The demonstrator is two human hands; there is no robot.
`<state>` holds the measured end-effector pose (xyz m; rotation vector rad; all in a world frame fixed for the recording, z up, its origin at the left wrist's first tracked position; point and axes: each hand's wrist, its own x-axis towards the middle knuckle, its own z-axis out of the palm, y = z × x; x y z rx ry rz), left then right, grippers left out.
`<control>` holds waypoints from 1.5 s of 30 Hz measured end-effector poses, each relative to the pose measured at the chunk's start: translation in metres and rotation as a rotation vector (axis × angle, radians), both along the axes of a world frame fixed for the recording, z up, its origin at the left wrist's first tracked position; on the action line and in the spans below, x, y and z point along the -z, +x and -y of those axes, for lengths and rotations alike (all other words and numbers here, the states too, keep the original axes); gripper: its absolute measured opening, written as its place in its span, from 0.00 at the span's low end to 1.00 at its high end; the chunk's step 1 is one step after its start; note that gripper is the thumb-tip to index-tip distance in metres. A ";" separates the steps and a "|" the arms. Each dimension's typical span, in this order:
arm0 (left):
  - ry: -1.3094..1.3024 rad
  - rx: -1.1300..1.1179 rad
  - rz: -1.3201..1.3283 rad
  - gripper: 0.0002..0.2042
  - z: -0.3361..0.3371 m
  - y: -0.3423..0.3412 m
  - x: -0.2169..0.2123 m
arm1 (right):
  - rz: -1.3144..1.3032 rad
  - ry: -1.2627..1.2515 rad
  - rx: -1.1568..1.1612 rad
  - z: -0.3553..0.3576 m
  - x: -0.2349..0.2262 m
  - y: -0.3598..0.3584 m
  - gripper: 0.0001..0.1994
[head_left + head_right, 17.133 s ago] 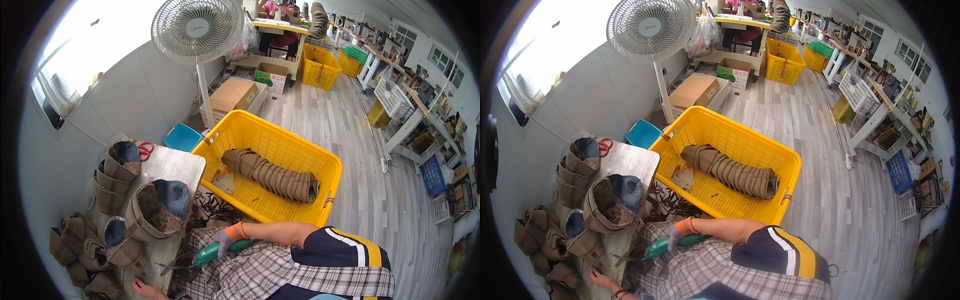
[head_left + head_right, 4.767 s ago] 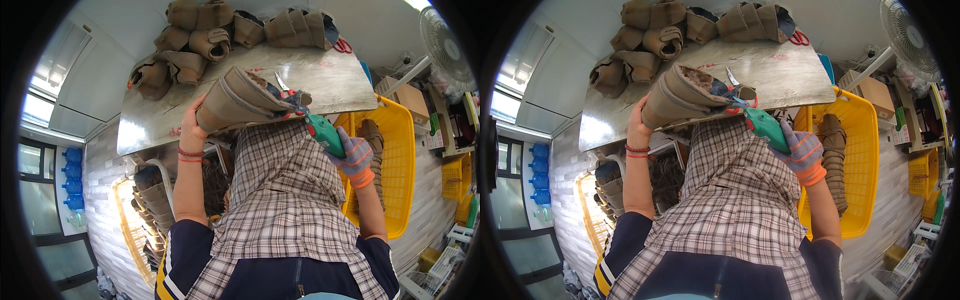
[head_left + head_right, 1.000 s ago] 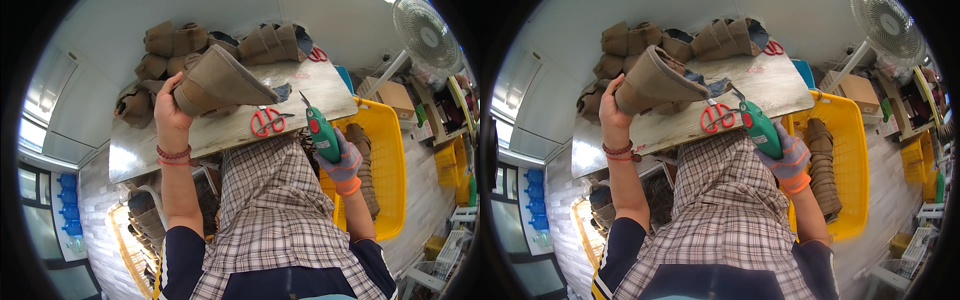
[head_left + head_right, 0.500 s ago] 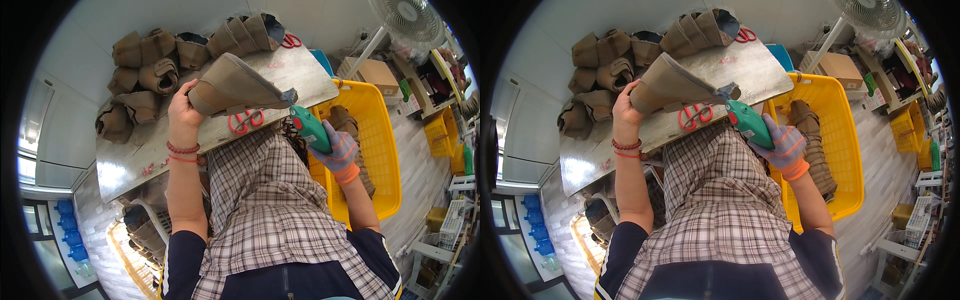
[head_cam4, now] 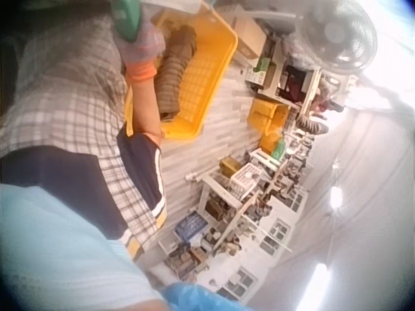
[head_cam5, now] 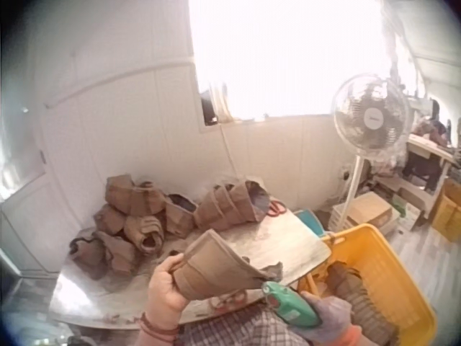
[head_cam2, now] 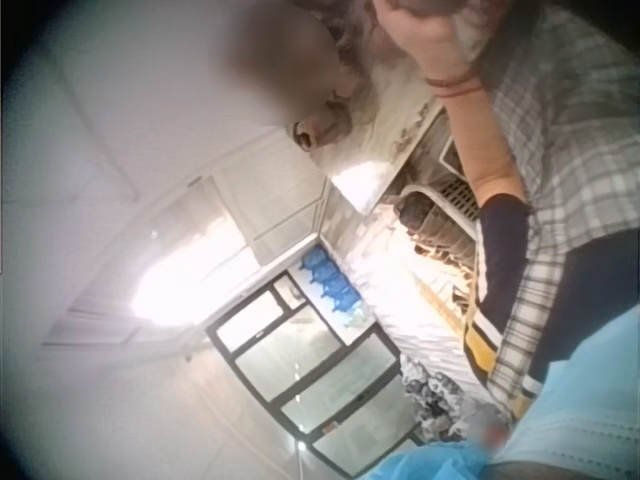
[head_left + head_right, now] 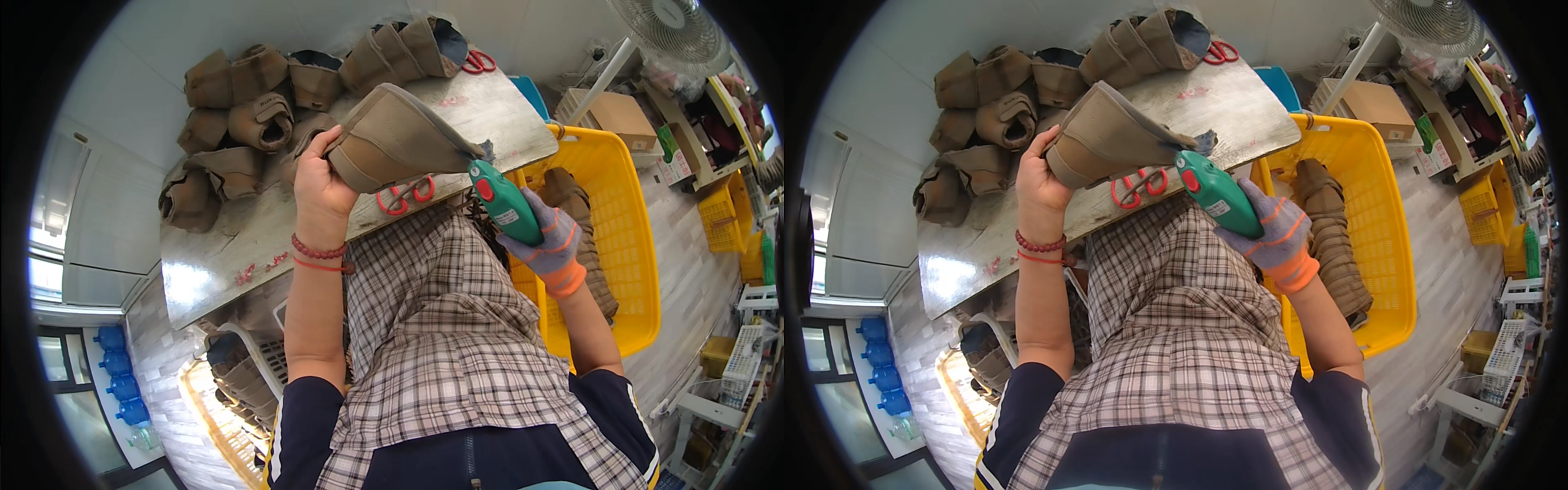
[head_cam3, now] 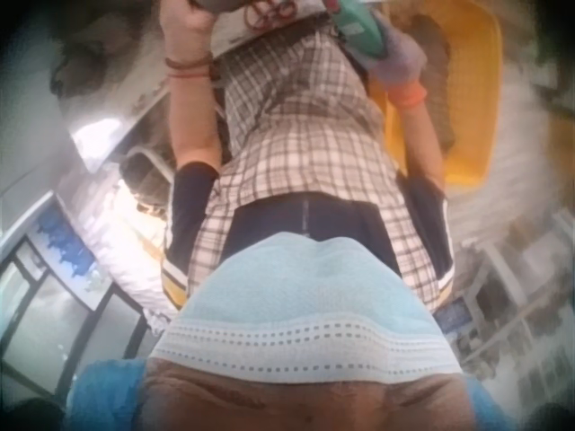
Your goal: The person uses a green electric trimmer to cut the edges of several brown slip-on shoes on a table, then switches to red-handled scissors to trim the interior lining. Finished shoes are placed back on the table.
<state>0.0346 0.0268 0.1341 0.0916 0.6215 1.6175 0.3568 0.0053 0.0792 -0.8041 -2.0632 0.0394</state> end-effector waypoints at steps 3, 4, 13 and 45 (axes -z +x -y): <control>0.157 0.093 0.017 0.13 0.005 0.001 0.000 | -0.046 -0.098 -0.031 0.002 -0.002 -0.004 0.34; 0.180 0.087 -0.010 0.14 0.007 0.004 -0.002 | -0.080 -0.159 -0.056 0.003 -0.004 -0.006 0.34; 0.401 0.088 -0.271 0.17 0.027 0.030 -0.014 | -0.264 -0.403 -0.166 0.004 -0.002 -0.017 0.33; 0.801 -0.186 -2.375 0.11 0.055 0.039 0.049 | -0.830 -1.014 -0.190 0.007 -0.036 -0.032 0.19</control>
